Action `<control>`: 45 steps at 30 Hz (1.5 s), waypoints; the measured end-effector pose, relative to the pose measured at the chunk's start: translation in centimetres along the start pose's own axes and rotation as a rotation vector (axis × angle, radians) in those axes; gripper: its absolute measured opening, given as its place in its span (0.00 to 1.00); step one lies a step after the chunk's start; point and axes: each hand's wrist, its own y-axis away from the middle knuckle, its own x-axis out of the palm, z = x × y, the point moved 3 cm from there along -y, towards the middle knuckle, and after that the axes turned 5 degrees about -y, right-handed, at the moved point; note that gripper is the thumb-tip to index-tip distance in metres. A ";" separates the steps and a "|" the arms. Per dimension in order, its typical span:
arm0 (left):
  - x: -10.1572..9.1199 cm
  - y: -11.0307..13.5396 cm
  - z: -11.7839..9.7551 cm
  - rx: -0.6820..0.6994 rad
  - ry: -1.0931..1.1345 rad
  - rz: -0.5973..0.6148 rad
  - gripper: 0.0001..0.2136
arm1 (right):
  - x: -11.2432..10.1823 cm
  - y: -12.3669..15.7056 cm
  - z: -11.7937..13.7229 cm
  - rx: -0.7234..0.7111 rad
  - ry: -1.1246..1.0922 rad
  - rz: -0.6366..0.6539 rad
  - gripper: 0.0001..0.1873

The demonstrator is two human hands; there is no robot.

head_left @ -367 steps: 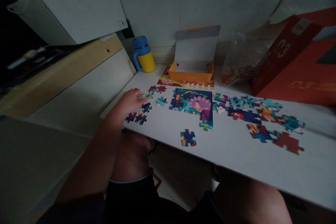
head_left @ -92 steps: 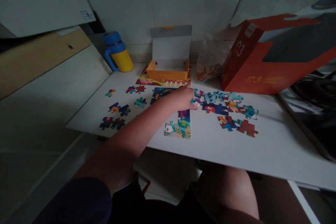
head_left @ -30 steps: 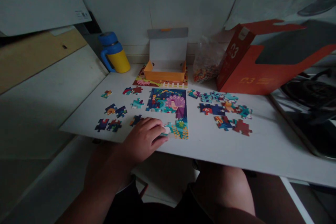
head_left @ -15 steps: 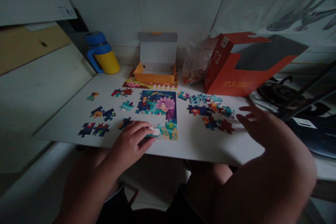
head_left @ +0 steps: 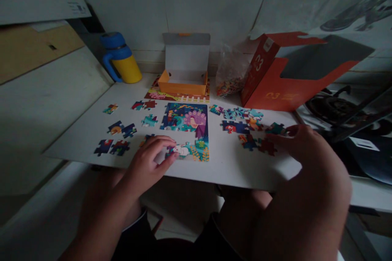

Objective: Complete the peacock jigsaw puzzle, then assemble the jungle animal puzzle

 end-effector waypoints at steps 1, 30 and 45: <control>-0.2 0.0 0.3 -0.067 0.027 -0.022 0.07 | -0.5 0.2 0.5 0.033 -0.013 -0.002 0.21; -1.5 -1.0 6.0 -0.334 0.162 -0.072 0.05 | 1.1 11.0 24.6 -0.632 -0.154 0.405 0.12; -1.1 -2.6 5.1 -0.220 -0.140 -0.013 0.12 | 1.2 10.8 23.9 -0.690 -0.093 0.447 0.10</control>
